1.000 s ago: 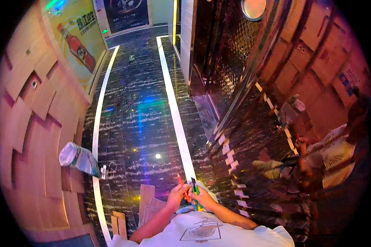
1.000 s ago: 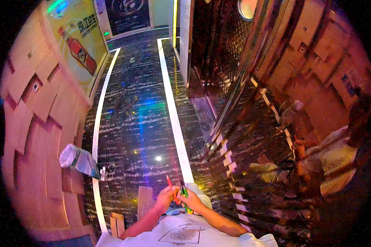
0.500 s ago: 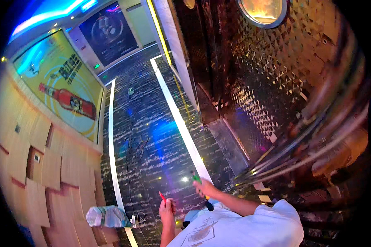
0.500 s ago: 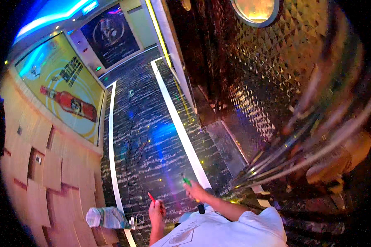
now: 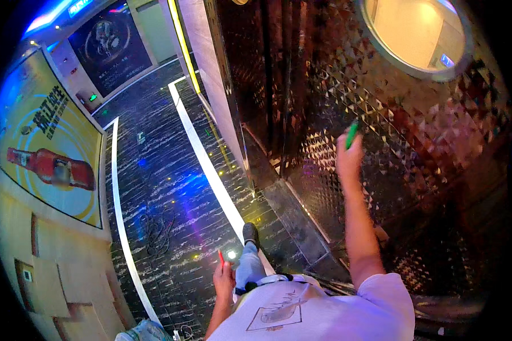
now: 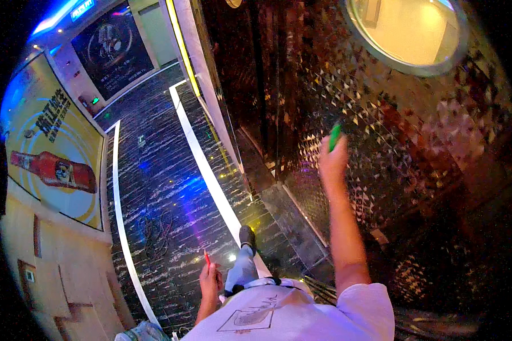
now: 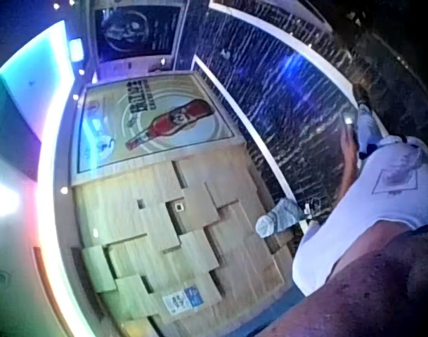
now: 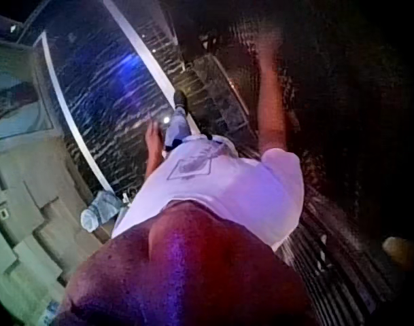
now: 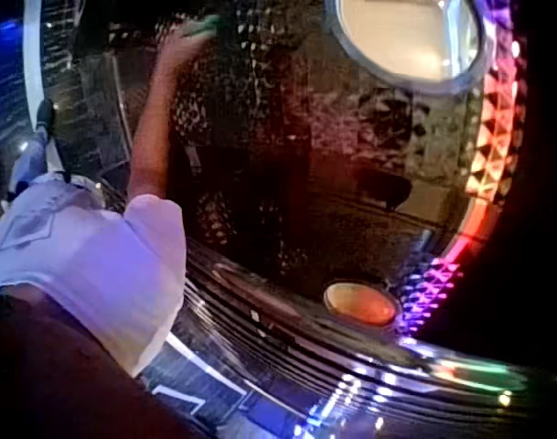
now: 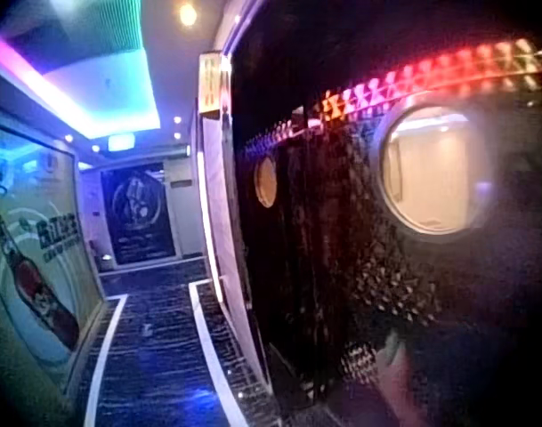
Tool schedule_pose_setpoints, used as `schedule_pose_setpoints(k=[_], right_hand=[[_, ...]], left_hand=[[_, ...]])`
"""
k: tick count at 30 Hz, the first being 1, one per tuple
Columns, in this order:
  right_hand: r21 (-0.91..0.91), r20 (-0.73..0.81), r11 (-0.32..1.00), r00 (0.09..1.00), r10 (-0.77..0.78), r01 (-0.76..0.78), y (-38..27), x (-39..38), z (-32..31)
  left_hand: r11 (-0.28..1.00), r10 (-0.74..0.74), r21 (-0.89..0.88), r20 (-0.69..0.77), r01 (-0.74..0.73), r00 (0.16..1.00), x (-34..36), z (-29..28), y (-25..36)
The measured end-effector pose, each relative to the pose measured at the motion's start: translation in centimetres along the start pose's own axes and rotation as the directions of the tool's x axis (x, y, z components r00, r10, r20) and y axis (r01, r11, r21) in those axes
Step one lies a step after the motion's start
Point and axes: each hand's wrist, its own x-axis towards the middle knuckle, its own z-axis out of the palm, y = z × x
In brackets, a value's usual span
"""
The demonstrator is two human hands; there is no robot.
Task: The person installs wood-patterned flooring panels by hand, using a utility knife to score and fit a piece into a corner and marking it with a red pencil.
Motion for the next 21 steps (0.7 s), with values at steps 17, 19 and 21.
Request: schedule_pose_setpoints(k=[17, 19, 21], right_hand=[[-0.378, -0.178, 0.783, 0.791, -0.585, 0.494, 8.4, 20.8, 4.4], [-0.415, -0.173, 0.786, 0.809, -0.562, 0.457, 9.2, 21.1, 4.1], [-0.462, -0.172, 0.788, 0.831, -0.529, 0.406, 11.0, 21.7, 3.1]], left_hand=[[0.720, 0.542, 0.152, 0.487, -0.677, 0.685, 36.8, 31.1, 33.5], [0.775, 0.514, 0.090, 0.487, -0.625, 0.707, 37.9, 34.6, 35.1], [0.869, 0.416, 0.044, 0.478, -0.494, 0.774, 39.1, 39.2, 33.5]])
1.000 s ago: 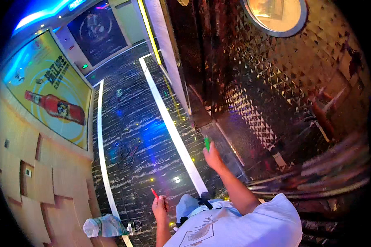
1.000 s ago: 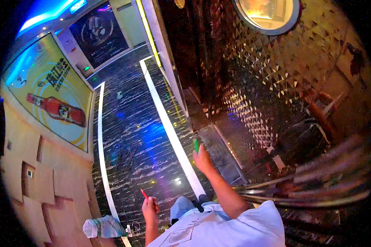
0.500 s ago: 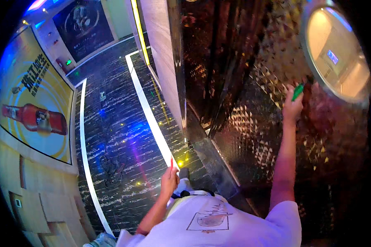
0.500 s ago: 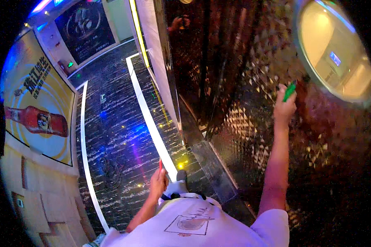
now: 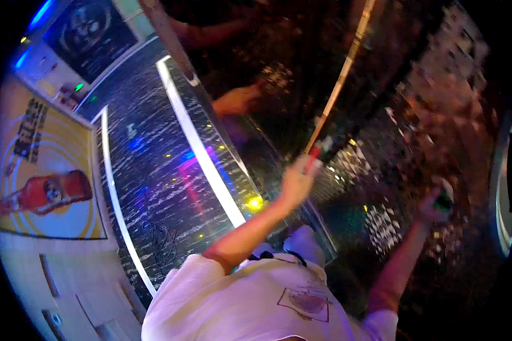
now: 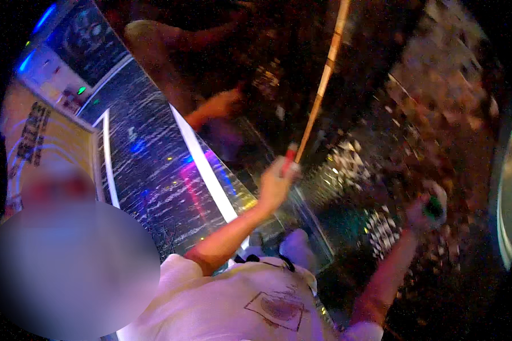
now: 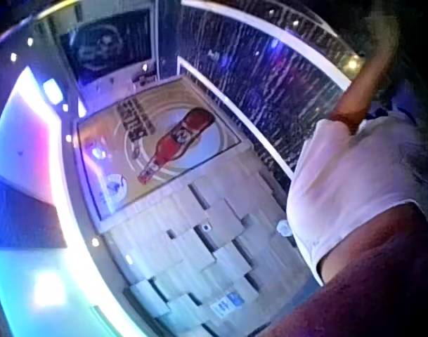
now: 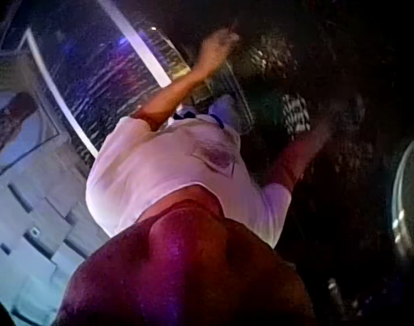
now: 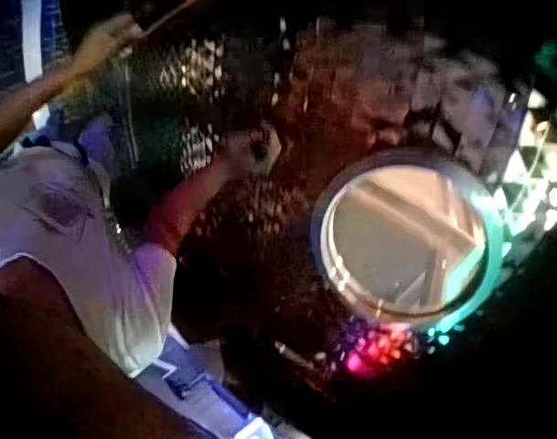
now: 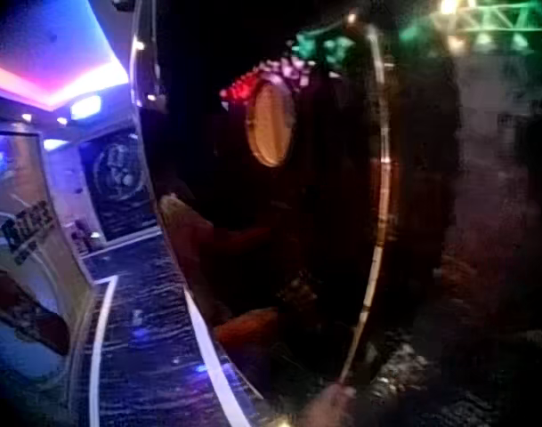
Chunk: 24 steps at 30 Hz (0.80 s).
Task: The person installs wood-patterned flooring panels by hand, using a utility knife to score and fit a piece into a corner and marking it with a red pencil.
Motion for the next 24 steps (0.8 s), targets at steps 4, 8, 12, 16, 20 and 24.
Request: schedule_pose_setpoints(k=[4, 8, 12, 16, 20, 24], right_hand=[[-0.028, -0.008, 0.995, 0.996, 0.091, -0.091, 3.5, 0.9, 1.0], [-0.490, -0.048, 0.869, 0.993, -0.104, 0.068, 14.2, 0.9, 1.7], [-0.562, -0.069, 0.827, 0.995, -0.074, 0.023, 19.2, 1.5, 4.7], [-0.498, -0.137, 0.867, 0.989, -0.061, -0.016, 19.1, 2.7, 8.8], [-0.452, -0.187, 0.891, 0.981, -0.043, -0.047, 19.9, 4.6, 11.7], [-0.422, -0.244, 0.903, 0.969, -0.033, -0.076, 22.5, 6.9, 13.3]], left_hand=[[0.984, 0.179, -0.051, 0.293, -0.171, 0.939, 1.9, 5.6, -0.3], [0.957, 0.275, -0.018, 0.370, -0.289, 0.888, 2.8, 8.7, -2.0], [0.943, 0.260, 0.072, 0.446, -0.324, 0.856, 3.0, 12.9, -7.5], [0.941, 0.299, -0.034, 0.550, -0.338, 0.780, 3.8, 20.0, -14.4], [0.943, 0.280, -0.041, 0.635, -0.330, 0.720, 6.8, 26.0, -13.4], [0.981, 0.143, -0.023, 0.763, -0.195, 0.631, 10.1, 30.4, -6.8]])
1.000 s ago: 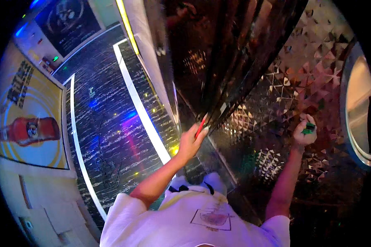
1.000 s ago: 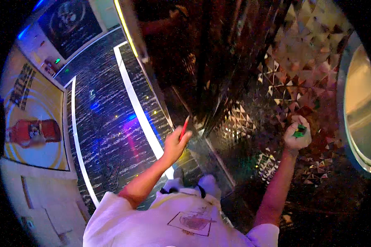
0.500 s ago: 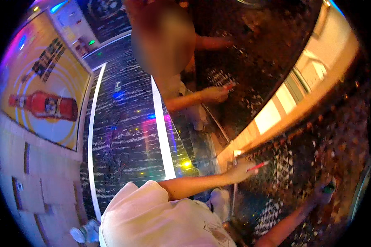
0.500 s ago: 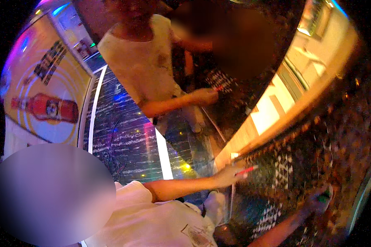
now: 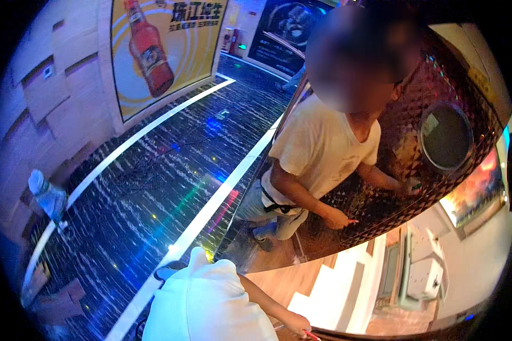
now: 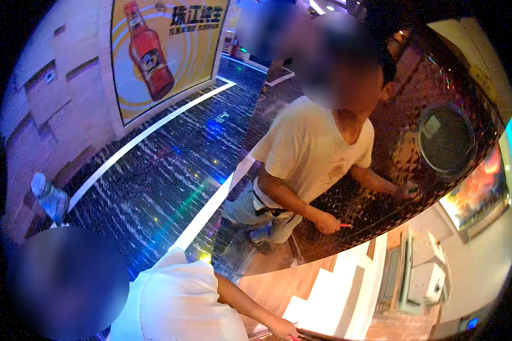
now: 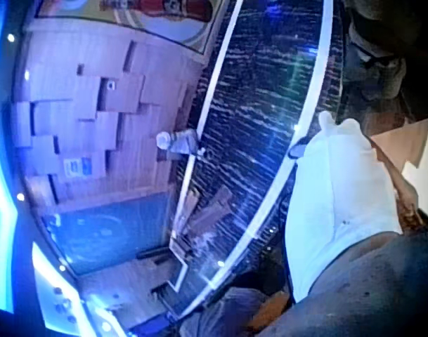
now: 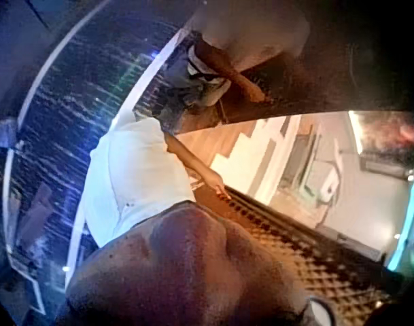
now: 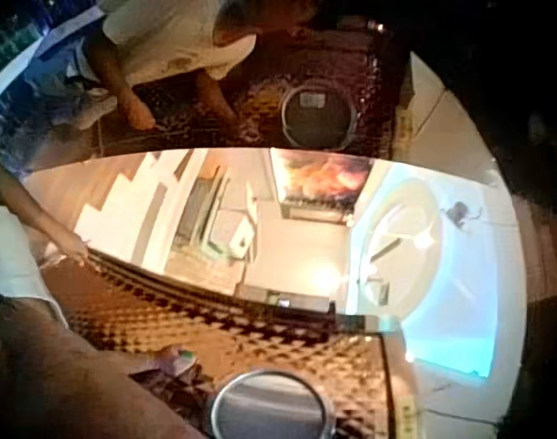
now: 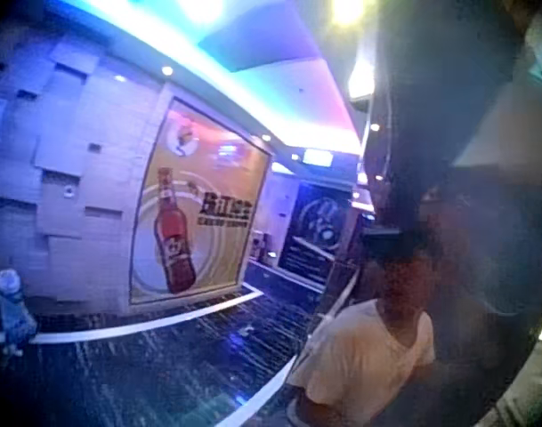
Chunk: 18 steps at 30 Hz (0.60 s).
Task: The person installs wood-patterned flooring panels by hand, using a utility knife to score and fit a piece into a corner and marking it with a red pencil.
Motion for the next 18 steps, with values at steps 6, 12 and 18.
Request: schedule_pose_setpoints(k=[6, 12, 18], right_hand=[[-0.152, 0.084, 0.982, 0.988, 0.128, -0.114, 10.5, -0.2, 4.3], [-0.415, 0.353, 0.898, 0.883, 0.308, -0.148, 22.0, -3.0, 7.8], [-0.497, 0.334, 0.825, 0.937, -0.103, 0.268, 24.2, -3.4, 8.7]], left_hand=[[0.934, -0.356, 0.028, -0.011, 0.356, 0.935, 3.6, -2.8, 4.9], [0.890, -0.448, -0.016, -0.216, 0.455, 0.868, 1.0, -0.4, -4.3], [0.758, -0.652, -0.127, -0.131, 0.639, 0.747, 3.4, -0.1, -5.8]])
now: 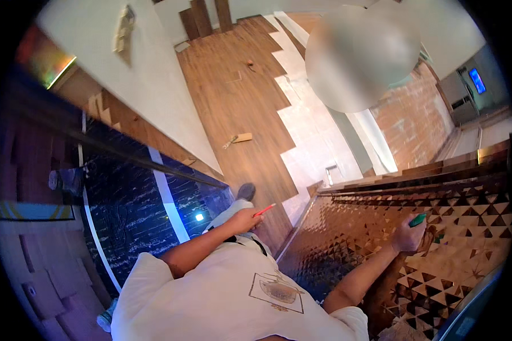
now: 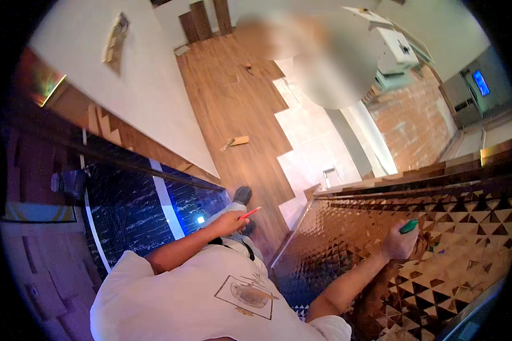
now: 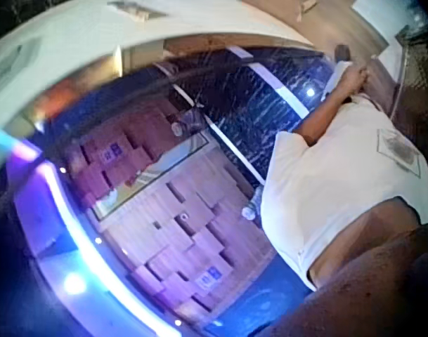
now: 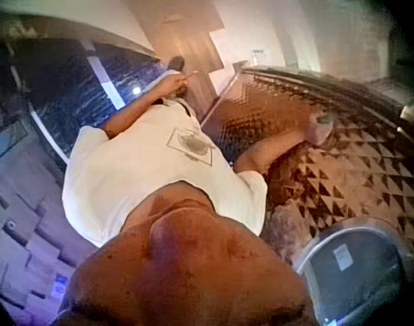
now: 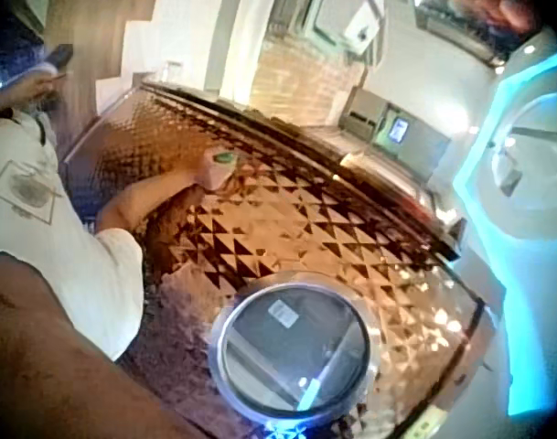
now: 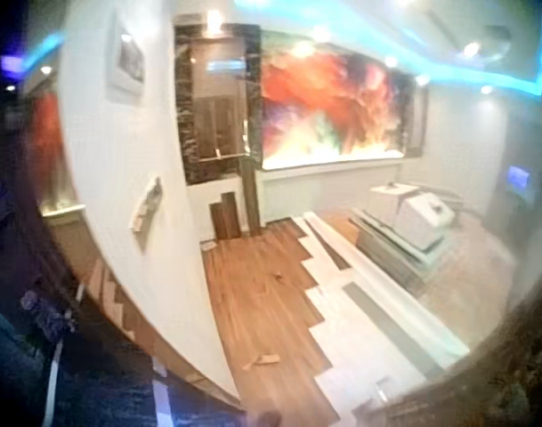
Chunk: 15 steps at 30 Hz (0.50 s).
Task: The person installs wood-patterned flooring panels by hand, using a utility knife to score and fit a piece into a corner and marking it with a red pencil.
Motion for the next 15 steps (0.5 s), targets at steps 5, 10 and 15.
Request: schedule_pose_setpoints(k=[5, 10, 15], right_hand=[[0.053, -0.142, 0.997, 0.989, -0.039, 0.047, -1.2, 0.9, -0.3], [0.007, -0.024, 1.000, 1.000, 0.001, -0.001, -1.7, 0.5, 0.7], [-0.017, 0.015, 0.999, 0.999, 0.044, -0.044, -1.4, 0.6, 1.0]], left_hand=[[0.998, 0.064, -0.018, -0.017, -0.065, 0.998, 5.5, -0.7, 4.4], [0.981, 0.176, 0.068, 0.063, -0.180, 0.982, 14.0, -2.2, 8.0], [0.978, 0.190, 0.069, 0.110, -0.198, 0.976, 21.3, -4.9, 11.1]])
